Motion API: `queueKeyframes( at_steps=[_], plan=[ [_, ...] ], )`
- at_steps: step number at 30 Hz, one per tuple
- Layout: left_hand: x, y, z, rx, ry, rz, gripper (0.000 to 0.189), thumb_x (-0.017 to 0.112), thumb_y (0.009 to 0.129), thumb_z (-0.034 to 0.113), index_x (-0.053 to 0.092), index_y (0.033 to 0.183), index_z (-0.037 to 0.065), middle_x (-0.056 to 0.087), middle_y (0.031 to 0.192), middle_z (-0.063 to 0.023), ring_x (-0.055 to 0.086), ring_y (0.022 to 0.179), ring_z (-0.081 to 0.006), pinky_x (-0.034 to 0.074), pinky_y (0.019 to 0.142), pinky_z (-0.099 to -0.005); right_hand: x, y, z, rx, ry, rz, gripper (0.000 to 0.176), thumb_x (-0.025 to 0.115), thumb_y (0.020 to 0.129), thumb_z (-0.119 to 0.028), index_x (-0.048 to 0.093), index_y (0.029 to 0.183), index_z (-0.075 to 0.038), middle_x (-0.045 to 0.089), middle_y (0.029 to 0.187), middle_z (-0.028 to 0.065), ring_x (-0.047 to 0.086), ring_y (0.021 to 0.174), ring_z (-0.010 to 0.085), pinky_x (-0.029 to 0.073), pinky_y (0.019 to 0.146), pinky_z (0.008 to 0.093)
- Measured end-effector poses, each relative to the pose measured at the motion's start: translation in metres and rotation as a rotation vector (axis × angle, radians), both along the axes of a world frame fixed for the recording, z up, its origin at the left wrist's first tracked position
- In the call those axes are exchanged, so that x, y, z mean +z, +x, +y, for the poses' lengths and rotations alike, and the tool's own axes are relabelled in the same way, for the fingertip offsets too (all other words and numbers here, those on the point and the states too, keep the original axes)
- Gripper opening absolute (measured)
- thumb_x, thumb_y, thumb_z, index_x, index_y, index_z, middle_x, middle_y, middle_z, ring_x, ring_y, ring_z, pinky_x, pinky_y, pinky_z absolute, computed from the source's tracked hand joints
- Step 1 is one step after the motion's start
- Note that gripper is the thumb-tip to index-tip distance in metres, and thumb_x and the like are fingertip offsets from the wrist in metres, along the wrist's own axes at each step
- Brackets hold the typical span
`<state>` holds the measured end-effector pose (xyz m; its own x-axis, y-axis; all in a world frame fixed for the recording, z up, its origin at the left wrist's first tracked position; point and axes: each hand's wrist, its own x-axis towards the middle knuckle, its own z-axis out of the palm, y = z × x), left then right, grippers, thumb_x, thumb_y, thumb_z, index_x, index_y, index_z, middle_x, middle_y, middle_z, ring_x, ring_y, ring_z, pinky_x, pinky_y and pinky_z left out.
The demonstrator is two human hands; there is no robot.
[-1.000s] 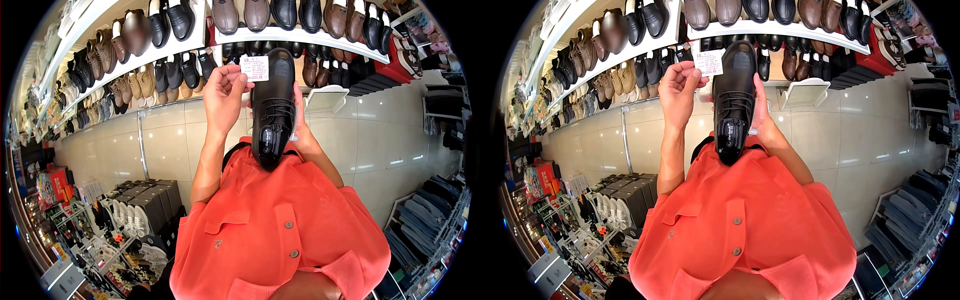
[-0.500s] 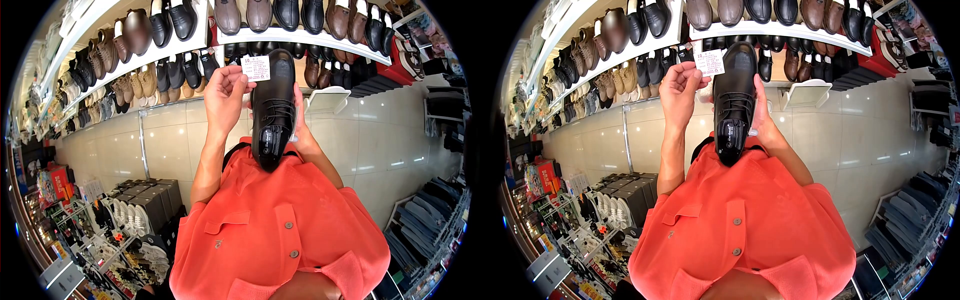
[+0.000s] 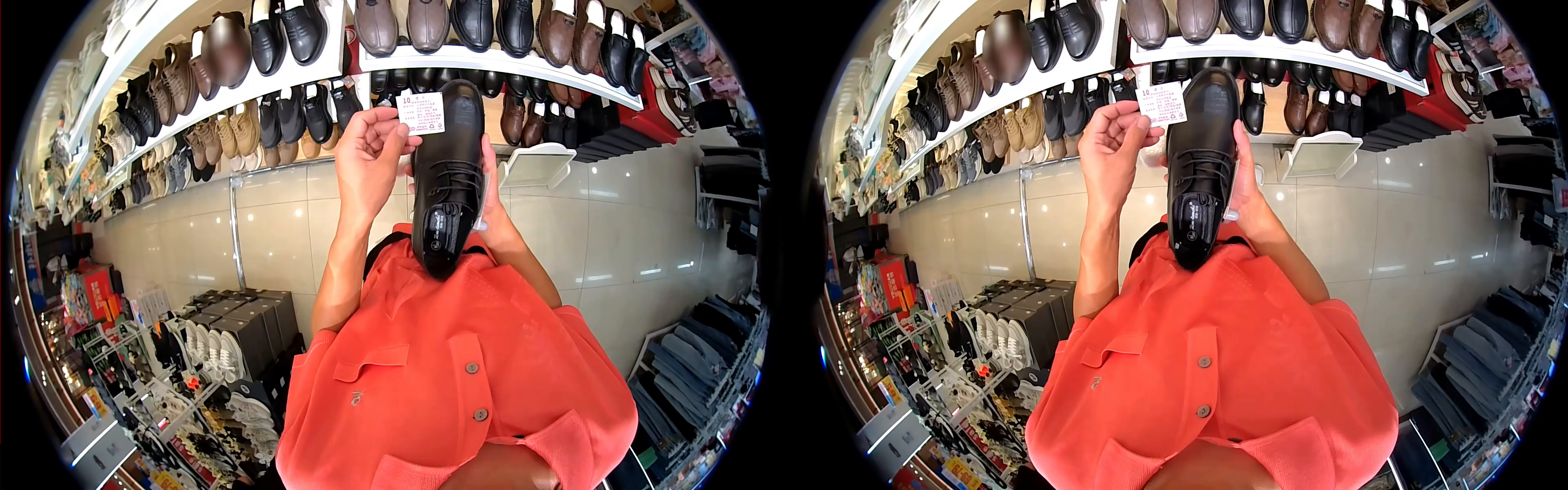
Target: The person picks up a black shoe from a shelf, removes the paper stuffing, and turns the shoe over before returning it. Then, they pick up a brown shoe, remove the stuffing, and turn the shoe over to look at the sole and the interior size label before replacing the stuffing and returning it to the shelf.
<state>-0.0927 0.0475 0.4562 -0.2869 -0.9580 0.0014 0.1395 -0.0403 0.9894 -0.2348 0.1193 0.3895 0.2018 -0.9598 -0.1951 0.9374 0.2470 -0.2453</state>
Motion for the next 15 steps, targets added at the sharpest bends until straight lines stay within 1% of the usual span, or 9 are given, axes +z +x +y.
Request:
queueKeyframes(
  at_steps=[3, 6, 9, 15],
  plan=[
    [0.0001, -0.0006, 0.0002, -0.007, -0.001, -0.01, 0.021, 0.059, 0.091, -0.001, 0.053, 0.111, -0.006, 0.067, 0.095, -0.0136, 0.068, 0.081, -0.016, 0.058, 0.071, -0.0255, -0.0021, -0.0012, -0.0013, 0.018, -0.036, -0.014, 0.09, 0.033, 0.086, -0.075, 0.046, 0.132, 0.001, 0.06, 0.112, 0.0308, 0.067, 0.093, 0.0352, 0.057, 0.08, 0.0433],
    [-0.0001, -0.0009, 0.0004, -0.014, 0.0, -0.01, 0.021, 0.058, 0.091, -0.002, 0.053, 0.111, -0.006, 0.067, 0.096, -0.0142, 0.068, 0.081, -0.0161, 0.058, 0.071, -0.0256, -0.001, -0.001, -0.0013, -0.014, 0.007, 0.012, 0.09, 0.033, 0.086, -0.075, 0.046, 0.131, 0.002, 0.061, 0.111, 0.0308, 0.067, 0.094, 0.035, 0.057, 0.08, 0.0428],
    [0.0005, -0.0017, 0.0006, -0.018, -0.002, -0.007, 0.021, 0.058, 0.091, -0.002, 0.053, 0.111, -0.006, 0.067, 0.096, -0.0146, 0.068, 0.081, -0.0161, 0.058, 0.072, -0.0258, -0.0039, -0.0024, -0.002, -0.006, -0.032, 0.0, 0.09, 0.033, 0.086, -0.075, 0.047, 0.131, 0.002, 0.061, 0.111, 0.0307, 0.067, 0.094, 0.0345, 0.057, 0.079, 0.0424],
    [0.0004, -0.0025, 0.0021, -0.027, -0.003, -0.013, 0.021, 0.058, 0.092, -0.002, 0.053, 0.112, -0.007, 0.067, 0.096, -0.0147, 0.068, 0.081, -0.0161, 0.058, 0.072, -0.0258, -0.0024, -0.0022, 0.0, -0.016, -0.032, 0.015, 0.091, 0.033, 0.086, -0.075, 0.047, 0.131, 0.002, 0.061, 0.111, 0.0299, 0.067, 0.093, 0.0336, 0.058, 0.078, 0.0413]
  ],
)
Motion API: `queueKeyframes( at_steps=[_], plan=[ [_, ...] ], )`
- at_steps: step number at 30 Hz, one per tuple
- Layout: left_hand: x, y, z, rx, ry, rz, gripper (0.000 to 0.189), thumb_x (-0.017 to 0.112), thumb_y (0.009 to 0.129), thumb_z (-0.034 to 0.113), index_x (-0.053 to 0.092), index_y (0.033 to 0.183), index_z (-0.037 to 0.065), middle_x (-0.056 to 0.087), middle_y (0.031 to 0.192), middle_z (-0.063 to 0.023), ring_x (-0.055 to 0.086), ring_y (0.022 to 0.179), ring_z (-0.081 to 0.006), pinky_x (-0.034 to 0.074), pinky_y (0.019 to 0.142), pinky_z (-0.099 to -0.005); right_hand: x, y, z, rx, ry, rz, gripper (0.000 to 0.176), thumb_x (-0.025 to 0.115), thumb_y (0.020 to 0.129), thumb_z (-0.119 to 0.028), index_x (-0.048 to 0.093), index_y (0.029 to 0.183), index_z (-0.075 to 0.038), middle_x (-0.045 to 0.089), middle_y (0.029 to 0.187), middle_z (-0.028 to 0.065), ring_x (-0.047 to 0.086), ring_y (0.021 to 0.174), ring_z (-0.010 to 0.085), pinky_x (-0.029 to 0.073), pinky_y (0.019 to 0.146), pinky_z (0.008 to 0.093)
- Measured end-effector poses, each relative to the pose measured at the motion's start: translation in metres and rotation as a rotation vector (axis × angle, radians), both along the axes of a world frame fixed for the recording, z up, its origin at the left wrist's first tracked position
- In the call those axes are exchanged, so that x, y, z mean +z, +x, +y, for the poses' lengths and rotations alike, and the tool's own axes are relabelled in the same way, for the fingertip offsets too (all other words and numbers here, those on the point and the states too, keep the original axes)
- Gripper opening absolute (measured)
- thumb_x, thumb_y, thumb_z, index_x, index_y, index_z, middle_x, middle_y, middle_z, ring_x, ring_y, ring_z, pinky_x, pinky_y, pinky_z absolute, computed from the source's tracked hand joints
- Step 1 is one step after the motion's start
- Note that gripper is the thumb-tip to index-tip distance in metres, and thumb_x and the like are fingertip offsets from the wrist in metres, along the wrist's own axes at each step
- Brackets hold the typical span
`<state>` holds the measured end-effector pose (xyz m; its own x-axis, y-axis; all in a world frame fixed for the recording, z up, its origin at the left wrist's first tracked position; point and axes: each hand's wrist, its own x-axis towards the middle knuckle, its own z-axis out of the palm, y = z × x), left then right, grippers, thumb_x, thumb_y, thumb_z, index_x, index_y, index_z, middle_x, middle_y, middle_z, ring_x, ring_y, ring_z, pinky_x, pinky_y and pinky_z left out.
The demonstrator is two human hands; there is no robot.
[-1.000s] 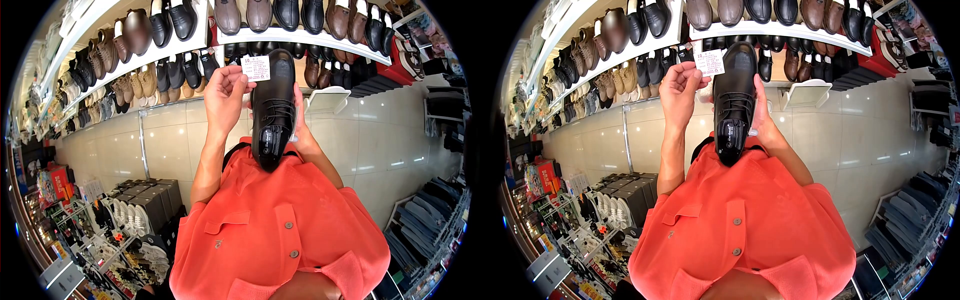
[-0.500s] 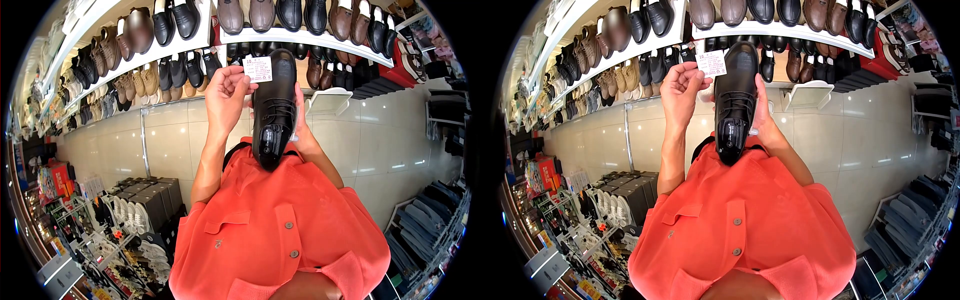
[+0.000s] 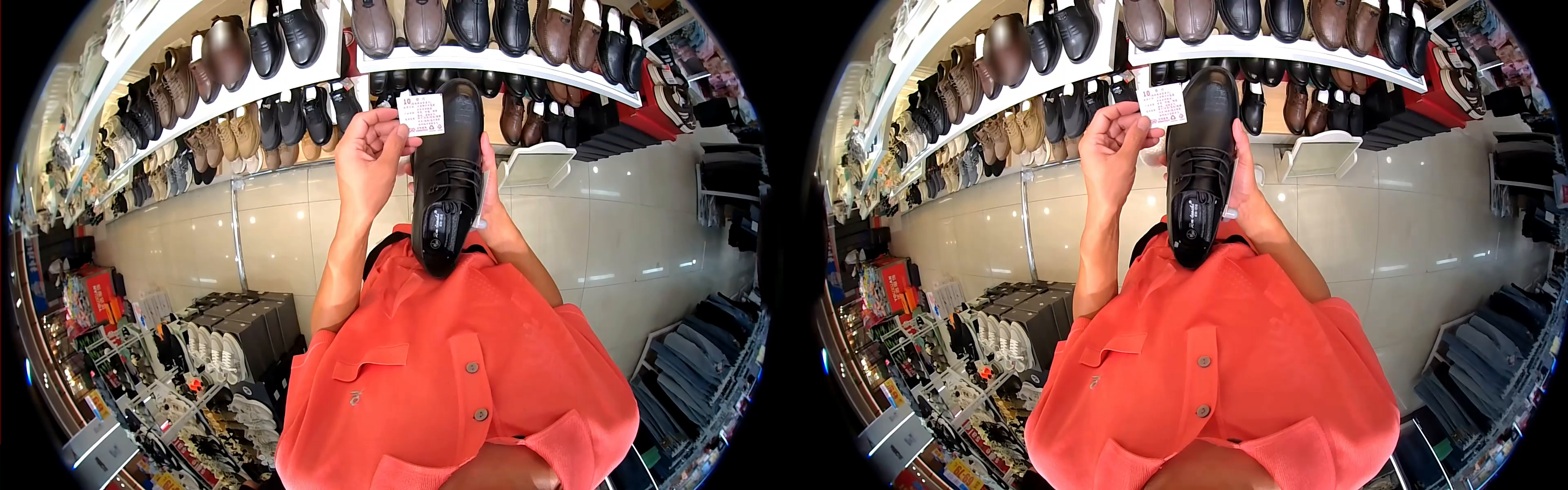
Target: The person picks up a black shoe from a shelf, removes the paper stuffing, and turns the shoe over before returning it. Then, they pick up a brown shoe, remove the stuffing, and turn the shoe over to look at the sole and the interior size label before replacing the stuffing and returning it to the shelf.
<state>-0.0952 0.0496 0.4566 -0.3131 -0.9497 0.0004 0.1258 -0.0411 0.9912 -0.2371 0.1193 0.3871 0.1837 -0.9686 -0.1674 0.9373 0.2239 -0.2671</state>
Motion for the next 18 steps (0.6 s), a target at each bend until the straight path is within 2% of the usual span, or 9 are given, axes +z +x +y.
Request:
queueKeyframes(
  at_steps=[10, 18],
  plan=[
    [0.0005, -0.0028, 0.0014, 0.006, 0.0, -0.005, 0.021, 0.059, 0.091, 0.0, 0.054, 0.111, -0.006, 0.067, 0.095, -0.0139, 0.068, 0.081, -0.016, 0.058, 0.071, -0.0256, -0.0003, -0.0013, 0.0021, -0.024, 0.039, -0.001, 0.091, 0.034, 0.085, -0.075, 0.046, 0.131, 0.002, 0.061, 0.112, 0.0294, 0.067, 0.094, 0.0345, 0.057, 0.079, 0.0428],
    [-0.0014, -0.0042, 0.0026, 0.004, 0.002, -0.005, 0.022, 0.06, 0.091, 0.0, 0.054, 0.111, -0.006, 0.067, 0.095, -0.0135, 0.068, 0.08, -0.0158, 0.057, 0.071, -0.0255, -0.0042, -0.003, 0.0049, -0.01, 0.022, -0.044, 0.092, 0.034, 0.085, -0.076, 0.044, 0.134, 0.001, 0.058, 0.115, 0.0341, 0.067, 0.093, 0.0367, 0.057, 0.079, 0.0442]
  ],
)
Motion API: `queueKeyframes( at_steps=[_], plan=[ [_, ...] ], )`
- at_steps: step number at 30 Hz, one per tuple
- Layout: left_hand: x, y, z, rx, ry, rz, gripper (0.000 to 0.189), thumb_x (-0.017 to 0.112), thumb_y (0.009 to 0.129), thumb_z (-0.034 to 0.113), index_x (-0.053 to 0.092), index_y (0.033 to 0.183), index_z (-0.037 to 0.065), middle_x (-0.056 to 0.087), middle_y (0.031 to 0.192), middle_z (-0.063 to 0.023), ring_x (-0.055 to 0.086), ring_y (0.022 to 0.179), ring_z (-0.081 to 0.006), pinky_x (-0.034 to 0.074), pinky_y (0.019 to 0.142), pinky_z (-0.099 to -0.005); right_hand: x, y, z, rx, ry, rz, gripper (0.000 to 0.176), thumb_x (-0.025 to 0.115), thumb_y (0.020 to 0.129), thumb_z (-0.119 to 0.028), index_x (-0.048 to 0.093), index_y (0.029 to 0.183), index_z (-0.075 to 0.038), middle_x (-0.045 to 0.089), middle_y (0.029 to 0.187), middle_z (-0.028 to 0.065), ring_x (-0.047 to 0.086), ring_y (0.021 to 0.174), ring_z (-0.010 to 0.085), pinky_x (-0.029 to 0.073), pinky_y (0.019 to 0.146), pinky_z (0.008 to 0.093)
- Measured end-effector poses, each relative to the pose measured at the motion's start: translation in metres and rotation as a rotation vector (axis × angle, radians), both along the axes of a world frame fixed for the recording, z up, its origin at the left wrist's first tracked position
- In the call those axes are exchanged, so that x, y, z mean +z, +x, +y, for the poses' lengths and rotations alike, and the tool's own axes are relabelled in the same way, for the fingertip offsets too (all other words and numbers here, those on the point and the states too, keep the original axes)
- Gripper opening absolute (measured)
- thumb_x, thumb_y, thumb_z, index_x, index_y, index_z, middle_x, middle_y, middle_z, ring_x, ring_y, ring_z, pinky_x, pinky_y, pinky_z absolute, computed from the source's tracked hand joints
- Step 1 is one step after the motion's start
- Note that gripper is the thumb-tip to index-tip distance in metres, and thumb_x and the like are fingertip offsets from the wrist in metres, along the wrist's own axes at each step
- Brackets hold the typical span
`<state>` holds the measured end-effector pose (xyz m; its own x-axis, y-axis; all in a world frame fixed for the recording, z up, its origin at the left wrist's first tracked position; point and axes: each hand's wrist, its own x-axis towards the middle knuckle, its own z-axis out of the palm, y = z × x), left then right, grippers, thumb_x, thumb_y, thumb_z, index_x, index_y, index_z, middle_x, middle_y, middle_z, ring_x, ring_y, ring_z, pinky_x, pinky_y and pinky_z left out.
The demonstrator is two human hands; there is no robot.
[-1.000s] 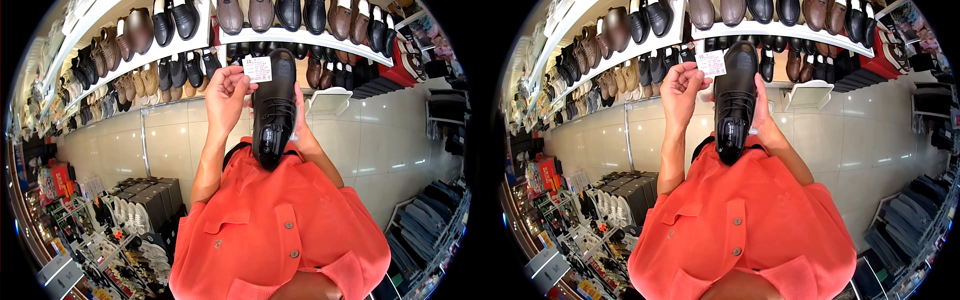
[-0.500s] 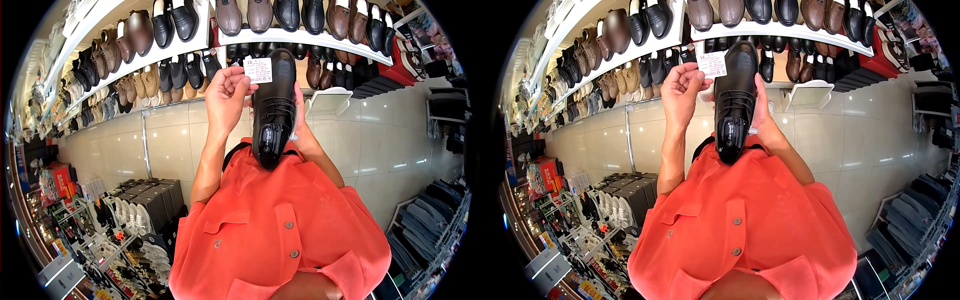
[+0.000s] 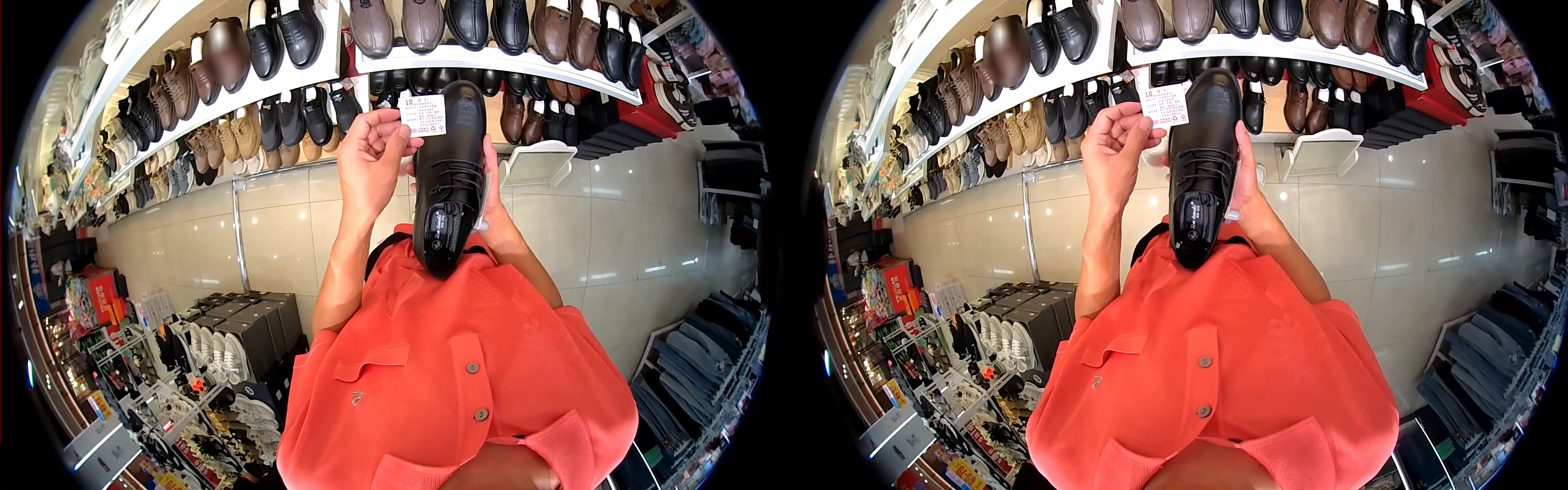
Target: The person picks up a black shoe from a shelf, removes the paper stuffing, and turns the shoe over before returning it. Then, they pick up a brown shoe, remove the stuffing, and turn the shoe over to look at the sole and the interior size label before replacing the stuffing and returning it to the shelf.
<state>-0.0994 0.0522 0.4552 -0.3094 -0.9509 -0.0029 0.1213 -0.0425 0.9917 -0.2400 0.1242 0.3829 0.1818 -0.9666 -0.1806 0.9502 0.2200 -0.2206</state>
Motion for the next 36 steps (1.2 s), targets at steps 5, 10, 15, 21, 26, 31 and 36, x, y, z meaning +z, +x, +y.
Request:
queueKeyframes(
  at_steps=[5, 10, 15, 21, 26, 31, 36],
  plan=[
    [0.0014, 0.0, 0.0008, 0.005, 0.005, 0.005, 0.022, 0.06, 0.091, 0.0, 0.054, 0.111, -0.006, 0.067, 0.095, -0.0135, 0.068, 0.08, -0.0159, 0.057, 0.07, -0.0255, 0.0002, -0.0002, 0.0004, -0.003, 0.005, -0.015, 0.092, 0.033, 0.085, -0.076, 0.043, 0.135, 0.001, 0.058, 0.115, 0.0319, 0.066, 0.095, 0.0375, 0.057, 0.079, 0.0457],
    [0.0011, 0.0002, 0.0009, 0.004, 0.002, -0.003, 0.022, 0.061, 0.09, 0.0, 0.054, 0.111, -0.006, 0.067, 0.095, -0.0133, 0.068, 0.08, -0.016, 0.057, 0.071, -0.026, -0.005, -0.0014, 0.0005, -0.01, -0.008, 0.004, 0.091, 0.032, 0.086, -0.075, 0.042, 0.135, 0.001, 0.06, 0.115, 0.0293, 0.066, 0.097, 0.0382, 0.057, 0.08, 0.0475],
    [-0.0005, 0.0002, 0.0009, 0.005, 0.002, 0.004, 0.022, 0.061, 0.09, 0.0, 0.054, 0.111, -0.006, 0.067, 0.095, -0.0133, 0.068, 0.081, -0.0161, 0.058, 0.071, -0.0261, -0.0004, 0.0001, 0.0018, -0.019, 0.011, -0.008, 0.09, 0.034, 0.086, -0.074, 0.042, 0.135, 0.001, 0.06, 0.114, 0.0287, 0.066, 0.096, 0.0382, 0.058, 0.08, 0.047],
    [-0.0023, 0.0006, 0.0013, 0.0, 0.002, 0.009, 0.023, 0.061, 0.09, 0.0, 0.054, 0.111, -0.006, 0.067, 0.096, -0.0135, 0.068, 0.081, -0.0162, 0.058, 0.071, -0.0261, -0.0032, -0.0003, 0.0025, -0.011, 0.006, -0.004, 0.09, 0.034, 0.086, -0.074, 0.042, 0.135, 0.001, 0.061, 0.113, 0.0277, 0.066, 0.096, 0.0379, 0.058, 0.08, 0.0471],
    [-0.0015, 0.0005, 0.0025, 0.0, 0.006, -0.01, 0.023, 0.061, 0.089, -0.001, 0.054, 0.111, -0.006, 0.067, 0.096, -0.0135, 0.068, 0.081, -0.0162, 0.057, 0.071, -0.0259, -0.0032, 0.0004, 0.002, -0.011, -0.026, 0.009, 0.089, 0.033, 0.087, -0.073, 0.042, 0.135, 0.002, 0.061, 0.114, 0.0265, 0.066, 0.097, 0.0379, 0.058, 0.081, 0.0476],
    [0.0003, 0.0004, 0.0035, 0.013, 0.009, -0.008, 0.023, 0.062, 0.089, -0.002, 0.054, 0.11, -0.006, 0.067, 0.095, -0.0136, 0.068, 0.08, -0.0159, 0.057, 0.071, -0.0256, -0.0031, -0.0001, 0.0024, -0.013, -0.035, 0.02, 0.088, 0.032, 0.088, -0.072, 0.041, 0.136, 0.002, 0.06, 0.116, 0.0254, 0.065, 0.098, 0.0377, 0.058, 0.081, 0.0476],
    [0.0005, -0.0002, 0.0036, 0.011, 0.008, -0.012, 0.023, 0.062, 0.089, -0.002, 0.054, 0.111, -0.006, 0.067, 0.095, -0.0138, 0.068, 0.08, -0.0156, 0.058, 0.07, -0.0254, -0.0043, -0.0005, 0.0038, -0.021, -0.048, 0.024, 0.088, 0.032, 0.088, -0.072, 0.041, 0.136, 0.002, 0.06, 0.117, 0.0254, 0.065, 0.1, 0.0377, 0.057, 0.081, 0.0477]
  ],
)
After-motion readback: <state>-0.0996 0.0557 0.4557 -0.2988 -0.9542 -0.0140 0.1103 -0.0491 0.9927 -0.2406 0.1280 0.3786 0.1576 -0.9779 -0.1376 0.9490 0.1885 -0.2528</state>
